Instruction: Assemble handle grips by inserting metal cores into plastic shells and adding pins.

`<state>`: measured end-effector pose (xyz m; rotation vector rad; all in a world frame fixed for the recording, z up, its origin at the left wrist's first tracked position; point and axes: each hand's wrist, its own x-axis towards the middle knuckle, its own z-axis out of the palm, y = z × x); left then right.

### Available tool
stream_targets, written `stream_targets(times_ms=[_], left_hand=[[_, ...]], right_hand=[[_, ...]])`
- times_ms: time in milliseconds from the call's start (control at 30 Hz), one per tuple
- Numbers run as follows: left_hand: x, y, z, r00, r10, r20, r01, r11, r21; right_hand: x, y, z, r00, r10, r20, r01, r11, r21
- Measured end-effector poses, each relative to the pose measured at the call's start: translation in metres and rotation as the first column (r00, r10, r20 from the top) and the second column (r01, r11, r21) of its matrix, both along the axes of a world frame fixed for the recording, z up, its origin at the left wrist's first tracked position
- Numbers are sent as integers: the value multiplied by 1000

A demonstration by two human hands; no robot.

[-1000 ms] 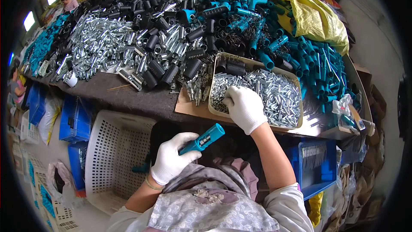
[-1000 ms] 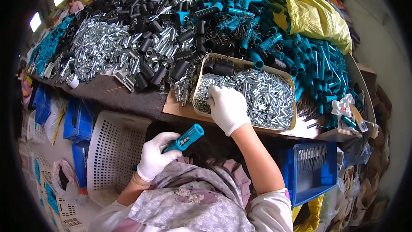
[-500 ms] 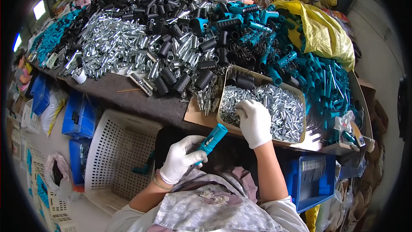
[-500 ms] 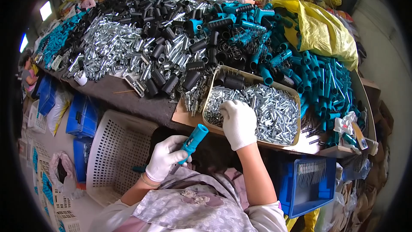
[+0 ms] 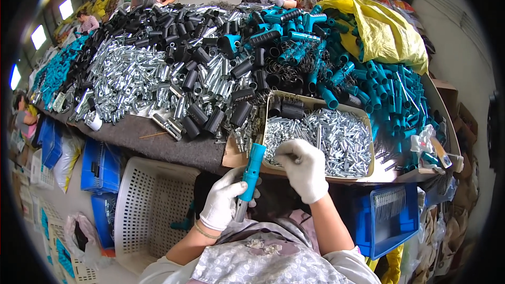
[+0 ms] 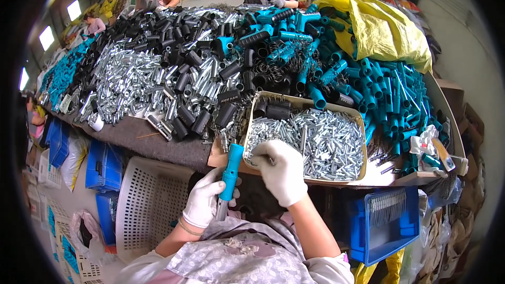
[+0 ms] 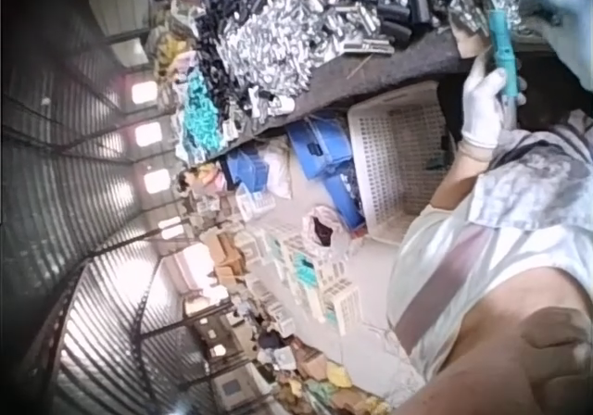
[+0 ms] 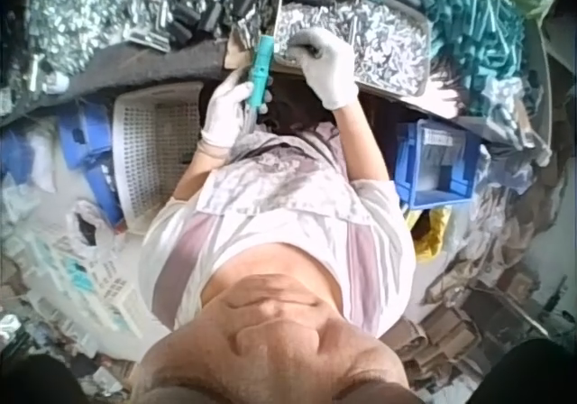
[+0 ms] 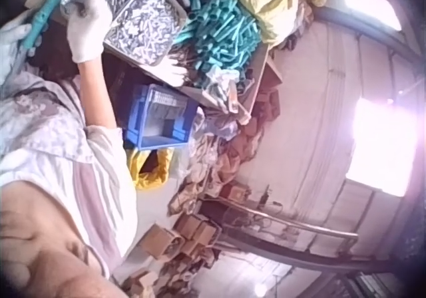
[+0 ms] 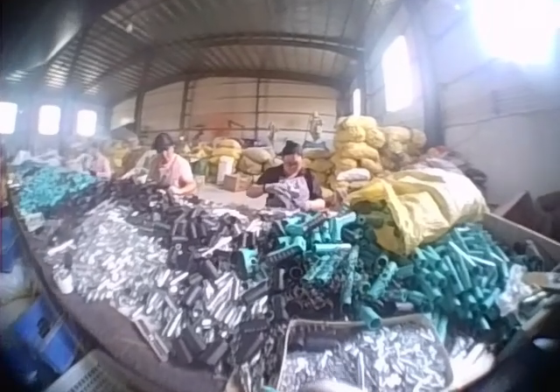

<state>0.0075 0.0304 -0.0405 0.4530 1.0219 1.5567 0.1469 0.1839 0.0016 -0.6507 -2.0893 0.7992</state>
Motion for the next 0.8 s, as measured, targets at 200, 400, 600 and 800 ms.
stream_targets(times_ms=[200,400,600,800], left_hand=[[4,-5,15,950,120,-288,-110,993,49],[-10,-25,9,924,174,-341,-155,985,81],[-20,-39,7,957,148,-250,-129,988,87],[-25,-42,1,923,189,-335,-176,982,70]], right_hand=[[-10,-36,0,983,137,123,-126,988,-93],[-21,-45,-1,971,236,36,-204,898,-391],[-30,-48,-9,959,271,-81,-271,794,-545],[-42,-59,-13,963,254,-85,-256,777,-575]])
